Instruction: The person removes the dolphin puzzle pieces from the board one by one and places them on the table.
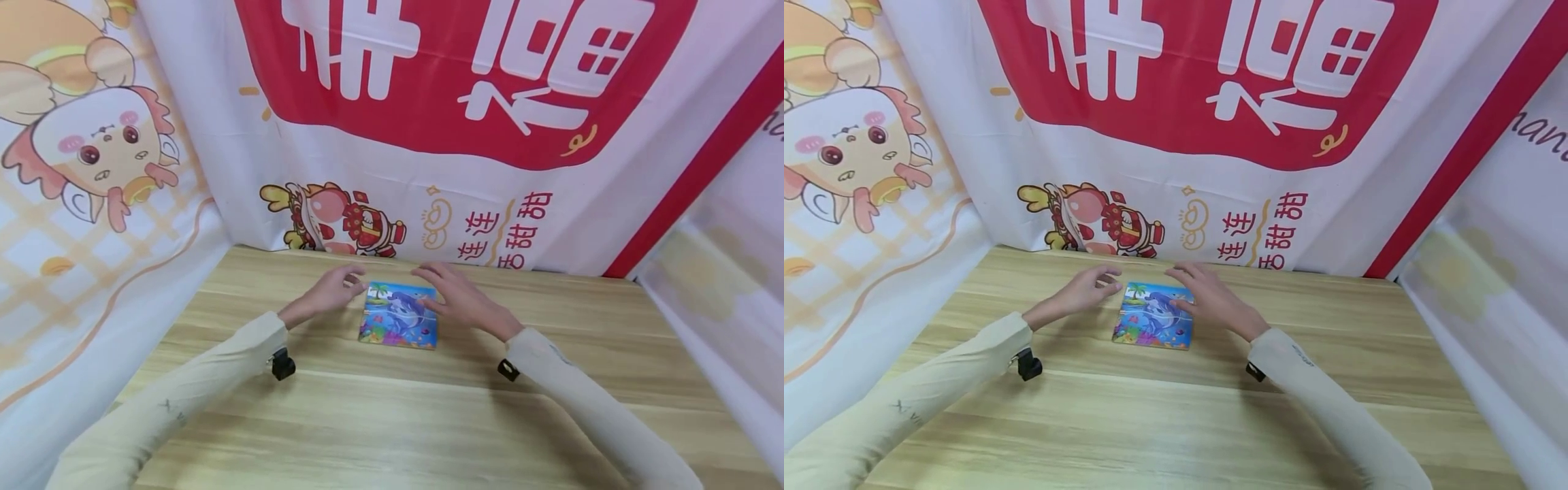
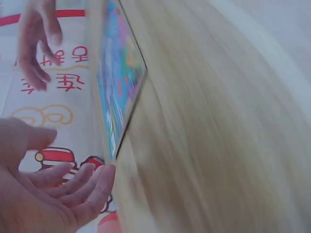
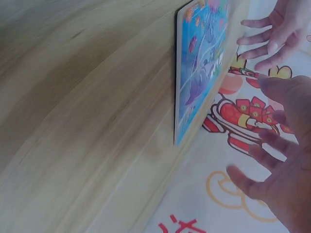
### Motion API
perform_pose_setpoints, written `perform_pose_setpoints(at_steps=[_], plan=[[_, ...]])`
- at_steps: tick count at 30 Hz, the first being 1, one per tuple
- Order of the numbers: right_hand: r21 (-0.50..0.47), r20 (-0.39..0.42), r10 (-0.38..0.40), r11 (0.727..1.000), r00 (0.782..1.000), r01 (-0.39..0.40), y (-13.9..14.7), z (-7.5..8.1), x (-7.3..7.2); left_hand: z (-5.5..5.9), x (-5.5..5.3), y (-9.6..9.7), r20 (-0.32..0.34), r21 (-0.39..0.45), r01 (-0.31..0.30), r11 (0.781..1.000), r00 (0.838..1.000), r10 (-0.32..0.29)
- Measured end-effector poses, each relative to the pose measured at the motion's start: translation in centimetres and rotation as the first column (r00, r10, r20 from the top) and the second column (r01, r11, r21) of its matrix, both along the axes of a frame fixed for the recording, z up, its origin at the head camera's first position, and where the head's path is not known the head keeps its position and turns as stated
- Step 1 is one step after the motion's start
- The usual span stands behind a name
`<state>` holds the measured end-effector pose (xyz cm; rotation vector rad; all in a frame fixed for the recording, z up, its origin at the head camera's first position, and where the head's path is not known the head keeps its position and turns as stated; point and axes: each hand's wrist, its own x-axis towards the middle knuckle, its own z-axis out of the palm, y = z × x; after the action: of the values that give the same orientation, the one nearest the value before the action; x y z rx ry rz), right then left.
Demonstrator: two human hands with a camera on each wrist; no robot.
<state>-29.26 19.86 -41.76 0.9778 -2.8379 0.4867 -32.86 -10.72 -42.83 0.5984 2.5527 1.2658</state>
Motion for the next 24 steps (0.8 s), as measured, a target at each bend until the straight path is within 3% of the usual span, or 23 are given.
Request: perform_pose_setpoints(at_steps=[1,3,7,10,12,16,20,22,24], plan=[[-0.003,0.022,0.006,1.000,1.000,-0.006,-0.4,0.0,-0.2,0.1,0.0,0.1,0.064,0.026,-0.028,0.999,0.998,0.026],[-0.014,0.067,0.024,1.000,0.997,-0.023,-1.1,-0.1,-0.6,0.4,-0.1,0.3,0.197,0.069,-0.085,0.994,0.978,0.070],[-0.022,0.123,0.065,0.998,0.990,-0.063,-2.4,-0.7,-1.5,0.6,-0.6,0.7,0.429,0.135,-0.148,0.980,0.900,0.077],[-0.028,0.162,0.066,0.998,0.985,-0.063,-3.2,-1.2,-2.1,0.6,-1.1,0.7,0.537,0.163,-0.192,0.968,0.840,0.077],[-0.041,0.210,0.051,0.998,0.976,-0.044,-3.7,-1.5,-2.5,0.5,-1.4,0.6,0.583,0.177,-0.228,0.957,0.808,0.084],[-0.084,0.321,0.015,0.996,0.947,0.013,-4.5,-1.9,-3.3,0.3,-1.8,0.5,0.637,0.183,-0.297,0.937,0.762,0.117],[-0.109,0.378,-0.014,0.992,0.926,0.059,-5.1,-2.3,-3.7,0.0,-2.0,0.8,0.691,0.176,-0.353,0.919,0.709,0.141],[-0.106,0.381,-0.022,0.992,0.924,0.068,-5.5,-2.5,-3.7,-0.2,-2.0,1.0,0.706,0.166,-0.365,0.916,0.692,0.148],[-0.104,0.372,-0.022,0.992,0.928,0.065,-5.8,-2.7,-3.6,-0.2,-2.0,1.3,0.710,0.153,-0.364,0.919,0.687,0.154]])
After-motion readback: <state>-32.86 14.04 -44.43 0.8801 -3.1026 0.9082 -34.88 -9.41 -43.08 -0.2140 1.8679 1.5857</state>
